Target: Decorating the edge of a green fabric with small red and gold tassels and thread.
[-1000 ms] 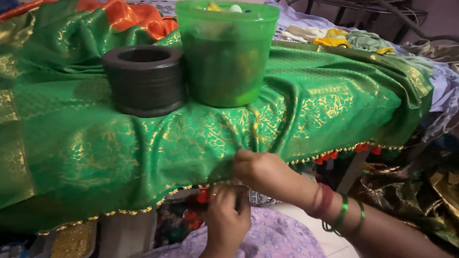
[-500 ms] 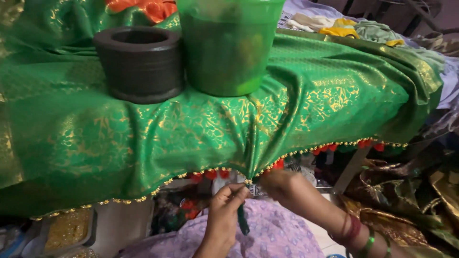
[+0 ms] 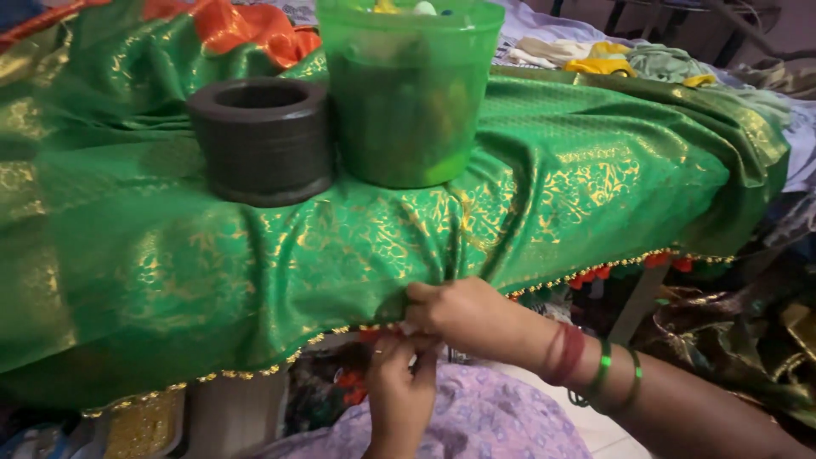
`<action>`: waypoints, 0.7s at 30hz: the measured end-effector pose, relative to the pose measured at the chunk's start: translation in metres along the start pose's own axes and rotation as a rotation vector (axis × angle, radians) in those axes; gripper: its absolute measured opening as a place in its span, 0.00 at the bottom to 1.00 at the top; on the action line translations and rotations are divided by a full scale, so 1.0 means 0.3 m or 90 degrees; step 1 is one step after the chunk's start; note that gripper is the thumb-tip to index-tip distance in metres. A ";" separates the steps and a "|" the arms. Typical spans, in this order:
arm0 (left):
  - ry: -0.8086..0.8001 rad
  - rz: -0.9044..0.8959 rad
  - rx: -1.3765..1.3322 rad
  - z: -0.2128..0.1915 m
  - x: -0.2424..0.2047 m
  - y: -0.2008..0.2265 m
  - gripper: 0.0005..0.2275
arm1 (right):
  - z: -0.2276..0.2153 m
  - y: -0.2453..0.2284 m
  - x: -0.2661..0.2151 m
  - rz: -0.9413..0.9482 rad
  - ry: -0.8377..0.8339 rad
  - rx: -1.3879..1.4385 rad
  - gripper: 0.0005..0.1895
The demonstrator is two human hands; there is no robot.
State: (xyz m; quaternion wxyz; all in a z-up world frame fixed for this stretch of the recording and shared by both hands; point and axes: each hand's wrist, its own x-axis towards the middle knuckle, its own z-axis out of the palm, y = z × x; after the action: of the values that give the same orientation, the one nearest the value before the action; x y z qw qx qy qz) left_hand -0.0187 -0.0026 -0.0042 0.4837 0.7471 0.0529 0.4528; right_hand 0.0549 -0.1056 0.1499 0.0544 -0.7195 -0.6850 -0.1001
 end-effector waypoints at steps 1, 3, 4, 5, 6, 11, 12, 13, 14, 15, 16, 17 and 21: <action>0.023 0.097 0.081 -0.022 0.016 0.035 0.05 | 0.018 0.006 0.005 0.034 -0.027 -0.026 0.05; 0.046 0.196 0.162 -0.040 0.035 0.075 0.06 | 0.023 0.005 0.004 0.067 -0.052 -0.053 0.02; 0.038 0.225 0.205 -0.036 0.037 0.079 0.06 | 0.012 -0.003 -0.003 0.050 0.011 -0.019 0.05; 0.028 0.251 0.247 -0.030 0.033 0.084 0.06 | 0.003 -0.012 -0.017 0.037 0.071 0.016 0.08; 0.026 0.251 0.245 -0.004 0.020 0.043 0.06 | 0.008 -0.013 -0.040 0.039 0.071 0.016 0.08; -0.177 -0.459 -0.390 0.146 -0.077 -0.215 0.09 | 0.103 0.005 -0.181 0.211 0.226 0.135 0.12; -0.183 -0.462 -0.391 0.157 -0.100 -0.225 0.09 | 0.131 0.008 -0.210 0.217 0.225 0.135 0.12; -0.162 -0.493 -0.507 0.165 -0.116 -0.237 0.09 | 0.161 0.012 -0.236 0.262 0.204 0.201 0.11; -0.139 -0.524 -0.623 0.172 -0.131 -0.249 0.09 | 0.190 0.014 -0.262 0.306 0.183 0.268 0.10; -0.145 -0.523 -0.621 0.174 -0.124 -0.238 0.09 | 0.192 0.036 -0.279 0.309 0.188 0.267 0.10; -0.121 -0.514 -0.627 0.173 -0.117 -0.228 0.09 | 0.195 0.056 -0.295 0.270 0.207 0.233 0.09; -0.092 -0.507 -0.632 0.167 -0.117 -0.217 0.10 | 0.200 0.073 -0.307 0.226 0.221 0.201 0.08; -0.086 -0.471 -0.585 0.131 -0.095 -0.218 0.09 | 0.183 0.077 -0.320 0.133 0.172 0.100 0.12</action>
State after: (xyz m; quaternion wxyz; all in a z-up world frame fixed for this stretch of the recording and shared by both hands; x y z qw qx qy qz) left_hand 0.0167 -0.0093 -0.0773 0.8856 0.4204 0.0772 0.1820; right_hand 0.0777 -0.1885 0.0769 0.2120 -0.7602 -0.5989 -0.1362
